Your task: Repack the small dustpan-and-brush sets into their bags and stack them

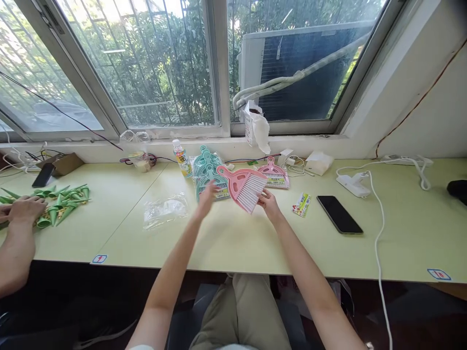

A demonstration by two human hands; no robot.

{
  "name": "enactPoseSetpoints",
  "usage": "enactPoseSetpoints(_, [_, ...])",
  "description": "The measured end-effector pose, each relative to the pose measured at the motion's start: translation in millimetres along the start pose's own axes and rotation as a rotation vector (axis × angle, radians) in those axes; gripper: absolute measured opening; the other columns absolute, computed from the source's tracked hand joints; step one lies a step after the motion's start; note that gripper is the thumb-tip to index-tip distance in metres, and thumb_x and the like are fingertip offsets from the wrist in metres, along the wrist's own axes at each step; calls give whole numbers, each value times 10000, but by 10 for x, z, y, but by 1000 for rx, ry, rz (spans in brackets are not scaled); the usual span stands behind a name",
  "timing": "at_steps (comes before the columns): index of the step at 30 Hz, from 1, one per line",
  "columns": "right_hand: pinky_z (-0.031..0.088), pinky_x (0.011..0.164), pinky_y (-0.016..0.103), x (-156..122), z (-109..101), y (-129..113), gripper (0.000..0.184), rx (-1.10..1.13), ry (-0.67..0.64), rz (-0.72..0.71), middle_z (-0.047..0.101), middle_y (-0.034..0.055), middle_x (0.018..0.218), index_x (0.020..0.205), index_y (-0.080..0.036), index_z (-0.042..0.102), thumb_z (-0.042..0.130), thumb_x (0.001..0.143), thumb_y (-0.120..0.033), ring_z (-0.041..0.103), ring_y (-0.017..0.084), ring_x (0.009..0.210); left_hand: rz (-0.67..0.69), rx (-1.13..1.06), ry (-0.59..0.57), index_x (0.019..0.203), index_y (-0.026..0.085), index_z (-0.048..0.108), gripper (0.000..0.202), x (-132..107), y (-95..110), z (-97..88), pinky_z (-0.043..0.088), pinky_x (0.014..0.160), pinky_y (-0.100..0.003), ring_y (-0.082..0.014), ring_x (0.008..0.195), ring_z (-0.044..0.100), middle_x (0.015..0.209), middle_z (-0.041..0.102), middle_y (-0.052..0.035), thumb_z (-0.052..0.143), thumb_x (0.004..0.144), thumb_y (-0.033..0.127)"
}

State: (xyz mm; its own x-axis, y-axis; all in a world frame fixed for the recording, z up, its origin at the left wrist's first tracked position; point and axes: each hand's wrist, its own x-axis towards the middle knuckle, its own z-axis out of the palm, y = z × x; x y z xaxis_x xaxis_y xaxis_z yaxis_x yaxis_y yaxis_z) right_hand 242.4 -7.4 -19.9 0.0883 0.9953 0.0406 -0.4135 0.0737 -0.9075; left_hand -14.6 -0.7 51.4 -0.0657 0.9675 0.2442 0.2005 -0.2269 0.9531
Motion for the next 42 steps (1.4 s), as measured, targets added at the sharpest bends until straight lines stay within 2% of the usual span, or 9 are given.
enactPoseSetpoints(3, [544, 768, 368, 34, -73, -28, 479, -87, -18, 19, 677, 34, 857, 999, -200, 578, 763, 602, -393, 653, 177, 738, 68, -87, -133, 1308, 193, 458, 493, -112, -47, 784, 381, 1015, -347, -216, 1226, 483, 1295, 545, -105, 482, 892, 458])
enactPoseSetpoints(6, [524, 823, 398, 35, -172, -134, 430, -277, 209, -162, 634, 77, 1034, 1095, -203, 538, 640, 709, -364, 644, 187, 840, 146, -149, 1, 1350, 187, 404, 500, -198, -120, 1105, 386, 1004, -335, -200, 1203, 511, 1331, 525, -107, 344, 948, 477])
enactPoseSetpoints(9, [476, 892, 403, -45, -156, -239, 336, -587, 568, -533, 567, 120, 1164, 1158, -195, 503, 417, 853, -308, 596, 192, 969, 174, -48, 30, 1336, 196, 440, 495, -281, -164, 1113, 431, 937, -328, -208, 1121, 576, 1283, 577, -103, 302, 958, 485])
enactPoseSetpoints(11, [448, 919, 409, -121, -43, -259, 286, -828, 530, -673, 590, 119, 1098, 1070, -192, 560, 373, 889, -313, 566, 213, 1009, 200, 46, -25, 1328, 200, 461, 496, -344, -184, 1075, 456, 887, -323, -210, 1052, 616, 1213, 628, -95, 289, 960, 485])
enactPoseSetpoints(13, [425, 943, 417, -185, 115, -237, 240, -1005, 332, -720, 611, 105, 1032, 962, -198, 609, 456, 873, -360, 546, 238, 1041, 257, 119, -92, 1337, 202, 459, 495, -403, -201, 1055, 466, 865, -320, -210, 1019, 631, 1175, 651, -89, 290, 961, 478])
enactPoseSetpoints(22, [467, 665, 300, -254, 274, -263, 193, -915, 90, -649, 619, 90, 1036, 899, -181, 609, 531, 815, -337, 584, 176, 796, 482, 365, -182, 1414, 163, 376, 527, -467, -216, 1020, 477, 851, -314, -228, 1087, 608, 1325, 557, -129, 277, 966, 423])
enactPoseSetpoints(31, [449, 546, 260, -248, 229, -353, 152, -821, 216, -551, 548, -14, 679, 662, -196, 536, 643, 658, -304, 496, 116, 564, 529, 288, -361, 1397, 193, 415, 495, -365, -73, 907, 456, 891, -289, -204, 1101, 603, 1309, 577, -95, 301, 969, 415])
enactPoseSetpoints(36, [455, 505, 258, -275, 258, -497, 184, -710, 206, -487, 556, -22, 639, 665, -187, 557, 664, 620, -330, 487, 104, 513, 510, 187, -319, 1380, 205, 433, 466, -359, 52, 922, 451, 891, -281, -190, 1094, 598, 1291, 588, -83, 294, 976, 392])
enactPoseSetpoints(42, [495, 539, 279, -361, 413, -587, 179, -794, 367, -528, 629, 24, 709, 694, -176, 608, 676, 605, -315, 545, 128, 541, 496, 228, -148, 1282, 186, 527, 403, -343, 48, 990, 480, 798, -266, -171, 923, 638, 1105, 667, -96, 317, 976, 340])
